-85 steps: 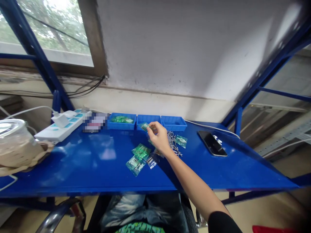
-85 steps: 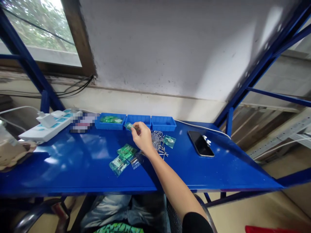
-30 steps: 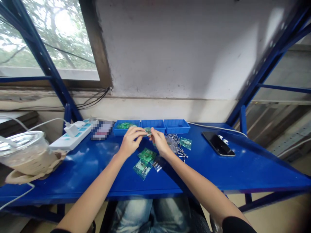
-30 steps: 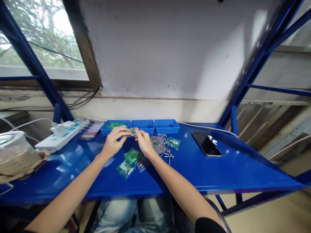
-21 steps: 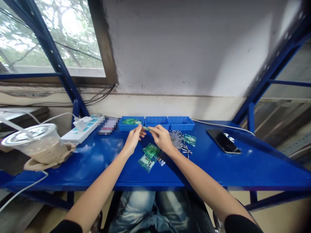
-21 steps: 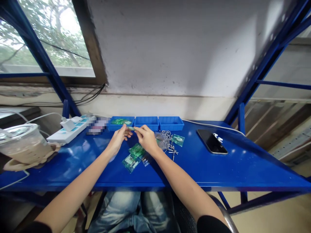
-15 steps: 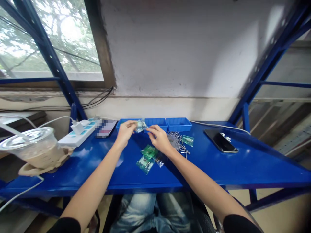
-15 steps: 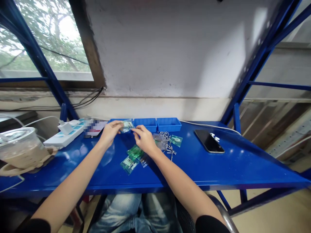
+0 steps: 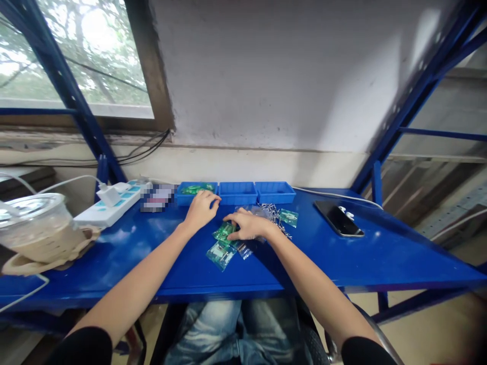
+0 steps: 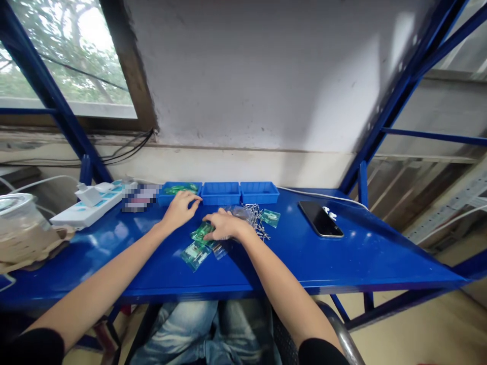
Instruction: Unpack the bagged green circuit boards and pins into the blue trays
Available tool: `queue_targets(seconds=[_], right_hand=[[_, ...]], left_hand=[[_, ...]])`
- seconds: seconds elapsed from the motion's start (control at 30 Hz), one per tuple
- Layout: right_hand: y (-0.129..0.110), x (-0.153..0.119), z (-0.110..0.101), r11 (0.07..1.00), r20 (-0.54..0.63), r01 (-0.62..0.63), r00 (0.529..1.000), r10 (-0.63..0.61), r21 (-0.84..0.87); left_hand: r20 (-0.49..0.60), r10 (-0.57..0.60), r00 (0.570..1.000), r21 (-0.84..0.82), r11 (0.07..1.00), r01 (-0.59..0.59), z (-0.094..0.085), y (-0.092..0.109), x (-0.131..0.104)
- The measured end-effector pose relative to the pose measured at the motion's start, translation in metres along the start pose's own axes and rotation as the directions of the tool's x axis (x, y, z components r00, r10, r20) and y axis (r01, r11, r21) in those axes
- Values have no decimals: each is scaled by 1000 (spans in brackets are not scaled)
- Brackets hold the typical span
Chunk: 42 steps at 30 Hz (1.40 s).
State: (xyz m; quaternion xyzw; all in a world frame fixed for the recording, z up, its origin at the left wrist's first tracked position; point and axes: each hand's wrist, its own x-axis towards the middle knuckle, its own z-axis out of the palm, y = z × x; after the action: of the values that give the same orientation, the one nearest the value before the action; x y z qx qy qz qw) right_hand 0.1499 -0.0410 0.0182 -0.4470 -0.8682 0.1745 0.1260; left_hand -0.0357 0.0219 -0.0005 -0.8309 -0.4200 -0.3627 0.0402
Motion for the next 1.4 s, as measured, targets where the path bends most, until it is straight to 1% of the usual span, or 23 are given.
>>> queue_targets(seconds=[0.1,0.17,0.23,0.3,0.37,0.43,0.5,0.53,0.6,0.67,0.7,0.77,0.83,0.87,0.93,1.0,1.07,1.1,1.17,1.23,1.27,1.33,1.4], right_hand=[[-1,8,6,983,-113,-28,992,49,180],[2,12,5,940,-244,-11,965,100,342],[7,14,1,899,-390,33,908,156,436],[11,13,-3,920,-539,88,830,144,382],[12,11,-5,965,-645,133,763,46,225],[10,10,-3,984,-686,164,724,-71,72],[5,9,2,987,-703,158,701,-119,-10],[2,9,5,990,-717,135,688,-113,-26],[-3,10,8,998,-754,65,656,-40,3],[-5,12,7,990,-756,19,648,92,138],[-6,13,6,969,-723,21,669,170,247],[-4,15,4,860,-598,45,738,314,508],[-1,17,4,696,-465,60,785,410,716],[0,17,4,635,-431,67,788,439,769],[2,18,5,632,-465,91,757,458,770],[3,17,6,762,-591,110,704,394,638],[2,15,6,900,-704,109,665,250,423],[1,14,7,942,-730,111,662,169,318],[0,13,9,976,-734,135,679,32,168],[-1,14,12,982,-720,165,693,-49,92],[-1,15,14,983,-715,171,696,-68,72],[-3,15,16,985,-714,147,699,-43,84],[-6,15,15,977,-715,92,695,74,191]], left_hand=[[52,-41,998,-200,979,51,0,5,-1],[109,-150,983,-339,923,179,-2,8,0],[214,-295,931,-463,809,363,-2,11,1],[386,-383,839,-547,638,542,-2,15,0],[544,-368,754,-602,454,657,-1,20,-1],[610,-292,736,-670,306,677,-1,25,-1],[580,-242,777,-744,229,627,-2,27,0],[535,-241,809,-778,233,584,-3,27,0],[384,-281,880,-816,342,466,-7,24,2],[167,-266,950,-779,554,292,-10,20,3],[65,-206,976,-723,665,188,-11,19,3],[-74,-34,997,-578,816,-15,-11,16,1],[-126,103,987,-463,874,-151,-10,16,-1],[-130,138,982,-429,885,-181,-9,16,-2],[-97,151,984,-404,897,-177,-7,19,-3],[-37,79,996,-435,896,-87,-7,21,-3],[47,-79,996,-545,833,92,-7,24,-2],[110,-172,979,-624,755,203,-8,24,-1],[265,-312,912,-756,521,397,-9,24,1],[368,-346,863,-805,346,483,-9,23,2],[376,-345,860,-813,322,484,-9,22,3],[322,-357,877,-820,357,447,-8,21,3],[221,-387,895,-813,434,388,-9,20,3]])
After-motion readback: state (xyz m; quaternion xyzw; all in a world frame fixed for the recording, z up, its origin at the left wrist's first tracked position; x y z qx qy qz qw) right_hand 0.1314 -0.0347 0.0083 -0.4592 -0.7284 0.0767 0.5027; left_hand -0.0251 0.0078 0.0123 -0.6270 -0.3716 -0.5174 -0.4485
